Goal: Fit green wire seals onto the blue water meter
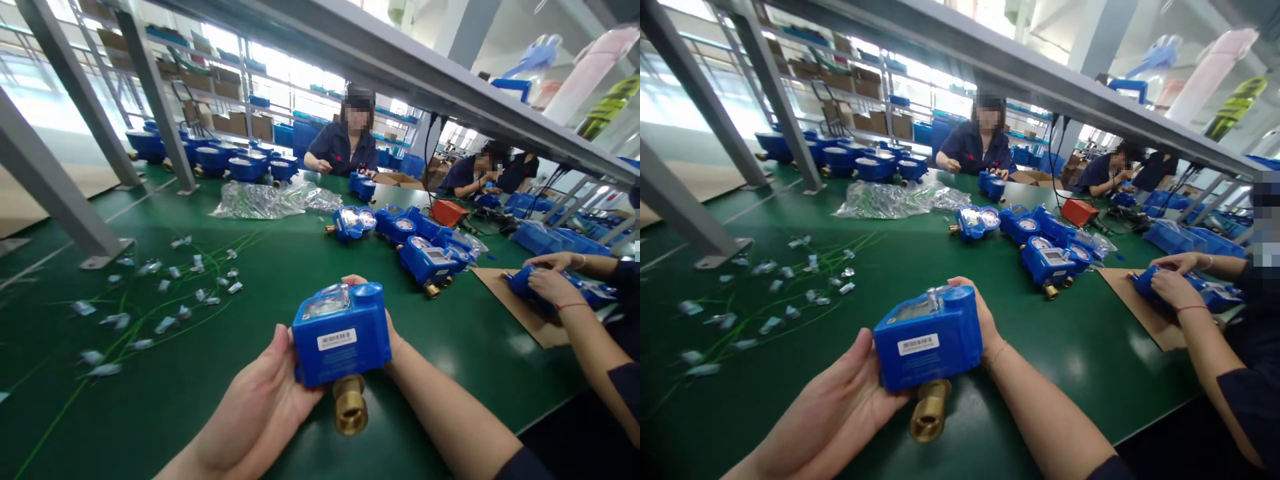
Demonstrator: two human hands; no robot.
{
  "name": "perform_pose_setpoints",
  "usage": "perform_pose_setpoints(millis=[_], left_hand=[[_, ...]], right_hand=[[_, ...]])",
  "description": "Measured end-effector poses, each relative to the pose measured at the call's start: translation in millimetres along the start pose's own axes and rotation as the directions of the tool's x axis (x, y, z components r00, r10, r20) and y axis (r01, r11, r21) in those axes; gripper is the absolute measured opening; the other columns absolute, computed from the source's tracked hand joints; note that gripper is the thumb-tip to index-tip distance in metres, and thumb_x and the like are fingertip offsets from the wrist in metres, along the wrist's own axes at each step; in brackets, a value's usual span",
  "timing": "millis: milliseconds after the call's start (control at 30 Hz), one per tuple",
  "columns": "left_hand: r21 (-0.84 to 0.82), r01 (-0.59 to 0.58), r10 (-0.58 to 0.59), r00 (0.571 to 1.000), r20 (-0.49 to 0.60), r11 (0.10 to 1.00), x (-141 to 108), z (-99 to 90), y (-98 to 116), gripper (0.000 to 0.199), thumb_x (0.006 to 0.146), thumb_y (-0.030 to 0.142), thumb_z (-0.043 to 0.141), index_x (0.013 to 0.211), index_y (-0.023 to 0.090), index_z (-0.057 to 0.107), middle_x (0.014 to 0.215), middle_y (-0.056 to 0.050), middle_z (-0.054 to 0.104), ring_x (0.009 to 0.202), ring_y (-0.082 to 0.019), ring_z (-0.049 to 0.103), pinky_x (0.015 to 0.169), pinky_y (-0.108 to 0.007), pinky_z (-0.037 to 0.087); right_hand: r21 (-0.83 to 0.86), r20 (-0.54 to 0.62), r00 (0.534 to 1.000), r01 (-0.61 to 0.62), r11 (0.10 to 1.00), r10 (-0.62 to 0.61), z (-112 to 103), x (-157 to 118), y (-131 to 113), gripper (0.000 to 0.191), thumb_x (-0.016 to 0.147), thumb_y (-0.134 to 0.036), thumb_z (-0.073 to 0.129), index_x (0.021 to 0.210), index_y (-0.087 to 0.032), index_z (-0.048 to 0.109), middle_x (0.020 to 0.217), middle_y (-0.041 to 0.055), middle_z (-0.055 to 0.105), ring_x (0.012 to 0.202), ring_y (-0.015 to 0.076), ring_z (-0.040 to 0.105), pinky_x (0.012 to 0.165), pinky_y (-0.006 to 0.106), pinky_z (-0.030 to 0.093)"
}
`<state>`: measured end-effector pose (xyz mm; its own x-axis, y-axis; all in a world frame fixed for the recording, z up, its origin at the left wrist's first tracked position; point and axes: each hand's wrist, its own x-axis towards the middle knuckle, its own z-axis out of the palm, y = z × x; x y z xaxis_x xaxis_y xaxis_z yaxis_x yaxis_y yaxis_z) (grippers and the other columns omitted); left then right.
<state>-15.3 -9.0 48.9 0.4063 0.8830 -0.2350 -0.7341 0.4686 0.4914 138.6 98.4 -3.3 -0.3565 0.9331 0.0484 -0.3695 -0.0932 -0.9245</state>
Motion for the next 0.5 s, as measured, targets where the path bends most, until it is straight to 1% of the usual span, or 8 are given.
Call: perform_pose_setpoints(millis=[133,300,400,500], left_hand=[[-0.088,0.019,-0.016,0.999,0.029,0.996,5.8,-9.9,0.3,0.049,0.088,0.041,0.045,0.131,0.018,0.047,0.122,-0.011,0.058,0.122,-0.035,0.045,0.098,-0.053,0.04],[-0.113,0.014,-0.016,1.0,-0.017,0.993,8.9,-9.9,-3.0,0.047,0.089,0.039,0.043,0.131,0.018,0.047,0.122,-0.01,0.058,0.121,-0.036,0.046,0.097,-0.054,0.041],[-0.131,0.03,-0.025,0.999,0.041,0.991,6.9,-5.0,-2.8,0.046,0.092,0.037,0.038,0.133,0.018,0.044,0.128,-0.011,0.055,0.124,-0.034,0.043,0.1,-0.051,0.04],[-0.156,0.059,-0.044,0.994,0.096,0.986,4.5,0.9,-2.1,0.045,0.095,0.037,0.033,0.135,0.017,0.041,0.134,-0.012,0.05,0.126,-0.03,0.041,0.105,-0.047,0.037]], right_hand=[[0.043,-0.019,0.999,-0.047,0.998,0.048,2.1,-1.5,-5.1,0.029,0.08,-0.036,0.049,0.107,-0.026,0.042,0.08,-0.005,0.064,0.077,0.0163,0.064,0.083,0.037,0.052],[0.079,-0.055,0.997,-0.051,0.996,0.056,-0.5,0.6,-9.4,0.021,0.08,-0.033,0.051,0.099,-0.025,0.048,0.078,-0.0051,0.065,0.074,0.0149,0.064,0.077,0.031,0.054],[0.09,-0.089,0.994,-0.052,0.995,0.06,-1.8,1.9,-8.0,0.019,0.079,-0.035,0.053,0.094,-0.025,0.051,0.075,-0.0041,0.065,0.073,0.0159,0.063,0.076,0.032,0.055],[0.066,-0.129,0.99,-0.05,0.997,0.059,-1.7,1.1,-6.2,0.023,0.077,-0.039,0.055,0.094,-0.024,0.052,0.076,-0.0025,0.065,0.075,0.0181,0.063,0.075,0.035,0.055]])
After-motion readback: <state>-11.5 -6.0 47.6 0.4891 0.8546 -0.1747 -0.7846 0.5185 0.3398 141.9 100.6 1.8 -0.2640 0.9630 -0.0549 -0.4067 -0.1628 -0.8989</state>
